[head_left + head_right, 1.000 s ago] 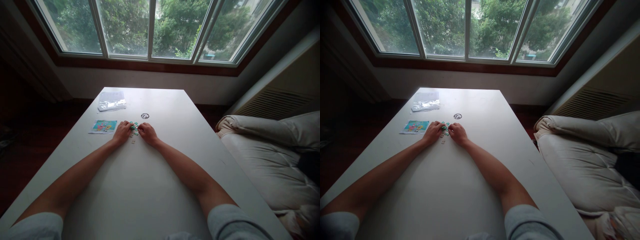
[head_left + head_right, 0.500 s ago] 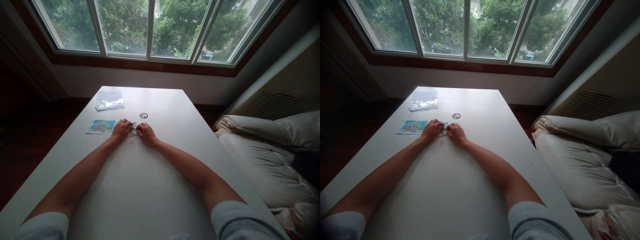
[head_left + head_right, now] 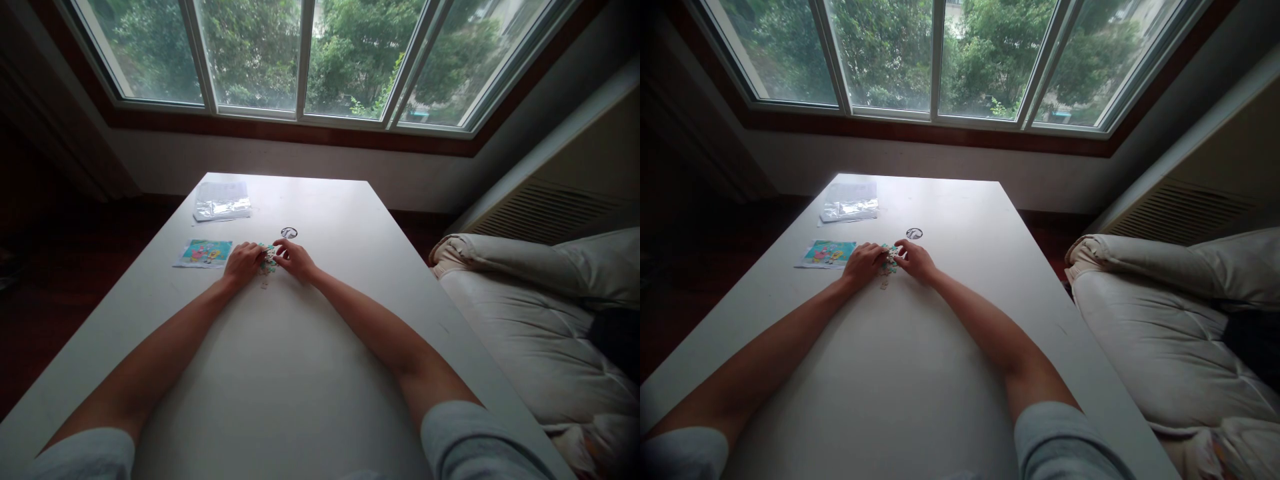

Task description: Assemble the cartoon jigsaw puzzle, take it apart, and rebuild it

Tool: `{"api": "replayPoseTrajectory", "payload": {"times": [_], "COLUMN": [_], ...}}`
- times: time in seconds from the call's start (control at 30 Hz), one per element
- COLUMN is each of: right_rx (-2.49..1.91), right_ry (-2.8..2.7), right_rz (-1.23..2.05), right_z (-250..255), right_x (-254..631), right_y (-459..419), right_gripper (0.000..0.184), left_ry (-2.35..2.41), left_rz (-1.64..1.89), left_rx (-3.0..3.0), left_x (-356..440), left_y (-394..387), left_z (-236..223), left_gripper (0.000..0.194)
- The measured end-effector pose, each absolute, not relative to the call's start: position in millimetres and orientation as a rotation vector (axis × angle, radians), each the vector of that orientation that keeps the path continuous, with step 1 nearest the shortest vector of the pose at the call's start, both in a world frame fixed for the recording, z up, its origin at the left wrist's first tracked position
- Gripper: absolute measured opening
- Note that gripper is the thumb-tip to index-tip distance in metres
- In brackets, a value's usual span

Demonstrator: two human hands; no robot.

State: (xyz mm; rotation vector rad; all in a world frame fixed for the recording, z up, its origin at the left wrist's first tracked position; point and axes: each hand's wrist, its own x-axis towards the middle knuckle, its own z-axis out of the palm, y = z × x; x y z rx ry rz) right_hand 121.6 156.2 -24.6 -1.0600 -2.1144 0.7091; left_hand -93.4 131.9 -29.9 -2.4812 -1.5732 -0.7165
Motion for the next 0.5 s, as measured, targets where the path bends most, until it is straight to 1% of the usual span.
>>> {"api": "replayPoseTrajectory", "payload": {"times": [0.07, 0.13, 0.37, 0.5], "right_rx": [-1.048, -1.014, -1.043, -1.027], "right_ry": [-2.170, -2.221, -2.193, -2.201], "right_rz": [0.712, 0.675, 0.496, 0.488], "right_z": [-23, -23, -30, -29], "right_x": [120, 114, 95, 97], "right_y": [164, 168, 168, 164], "right_gripper": [0.038, 0.036, 0.016, 0.012], "left_ry": [-1.571, -1.575, -1.590, -1.604], "left_rz": [-0.713, -0.694, -0.617, -0.663], "left_rx": [-2.485, -2.481, -2.458, -2.456], "left_x": [-93, -93, -95, -96], "left_y": [133, 134, 132, 131], "left_z": [-30, -30, -26, -26], "left_gripper": [0.028, 0.027, 0.033, 0.034]}}
